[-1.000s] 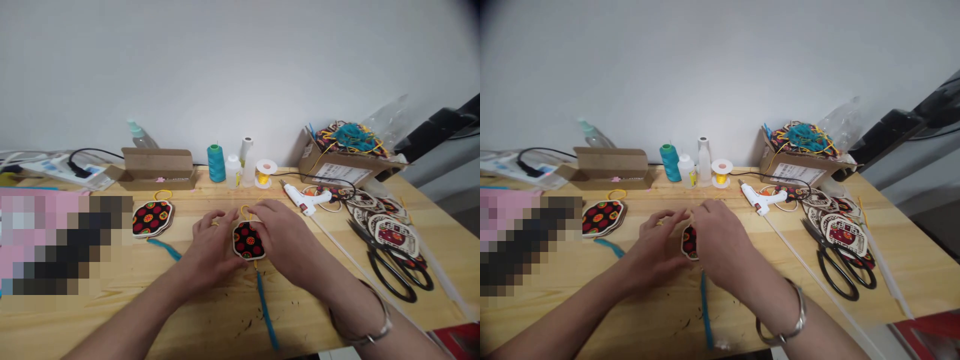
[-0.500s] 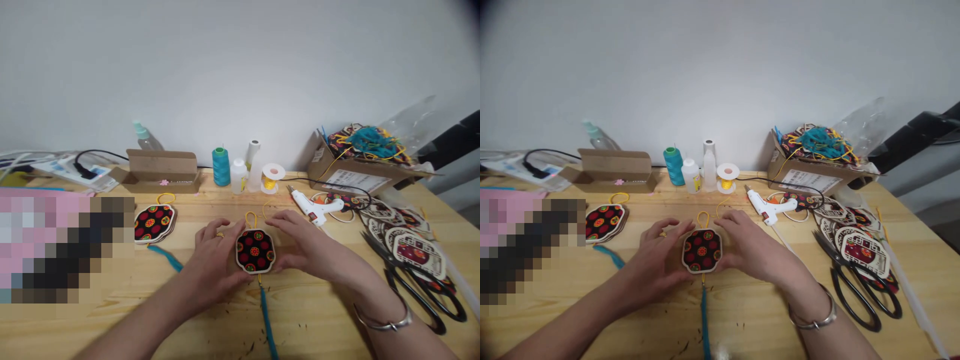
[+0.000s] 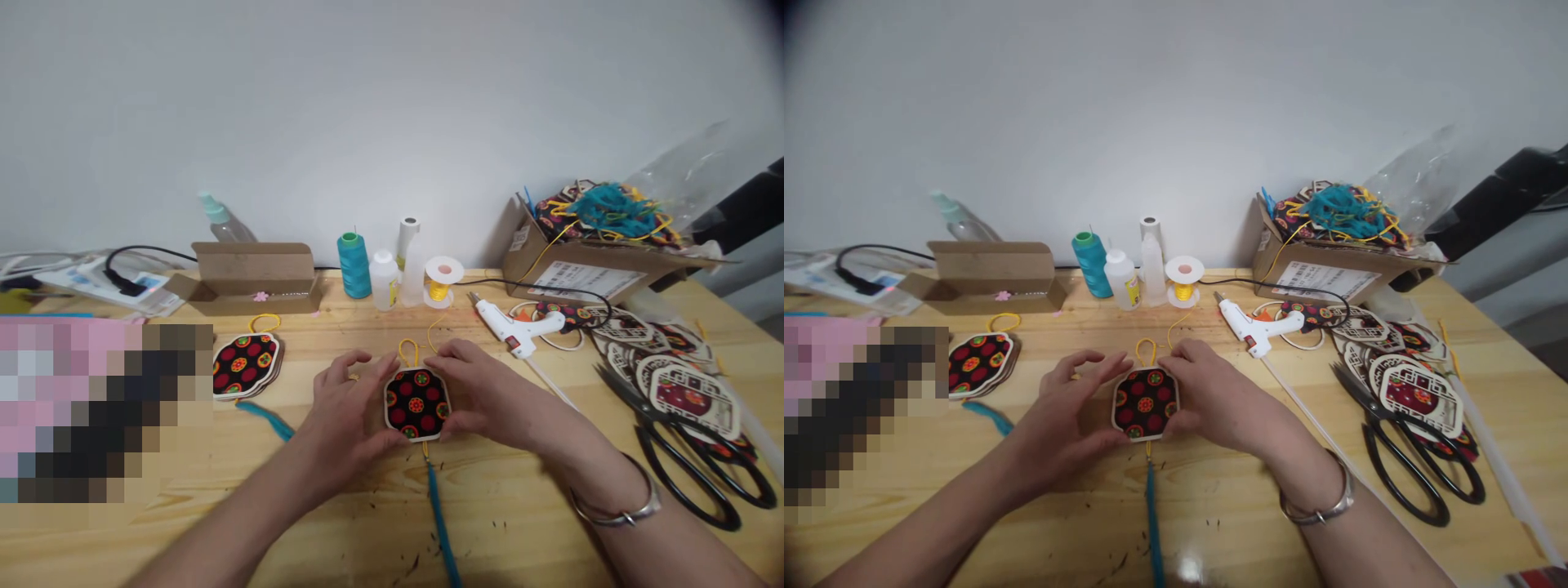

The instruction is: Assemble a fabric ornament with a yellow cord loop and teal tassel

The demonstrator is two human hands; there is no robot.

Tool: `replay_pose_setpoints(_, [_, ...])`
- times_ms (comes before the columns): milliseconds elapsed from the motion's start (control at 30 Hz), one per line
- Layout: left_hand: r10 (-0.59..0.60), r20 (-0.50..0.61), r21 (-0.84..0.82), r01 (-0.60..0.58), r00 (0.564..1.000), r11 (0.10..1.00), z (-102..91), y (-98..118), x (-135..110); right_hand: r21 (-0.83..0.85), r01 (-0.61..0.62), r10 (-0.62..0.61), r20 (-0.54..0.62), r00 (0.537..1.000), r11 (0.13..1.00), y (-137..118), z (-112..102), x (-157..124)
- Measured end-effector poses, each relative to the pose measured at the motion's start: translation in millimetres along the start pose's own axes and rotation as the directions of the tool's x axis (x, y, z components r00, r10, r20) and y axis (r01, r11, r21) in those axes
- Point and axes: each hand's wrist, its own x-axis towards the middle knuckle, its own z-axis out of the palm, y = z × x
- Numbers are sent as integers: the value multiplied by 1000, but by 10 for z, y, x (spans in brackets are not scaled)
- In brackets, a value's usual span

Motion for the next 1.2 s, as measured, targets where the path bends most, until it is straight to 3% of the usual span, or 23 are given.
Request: replay_pose_setpoints(1200, [22, -27, 74, -20, 999, 997, 63, -1, 12, -38, -22, 22, 20, 1000, 999, 38, 56, 30])
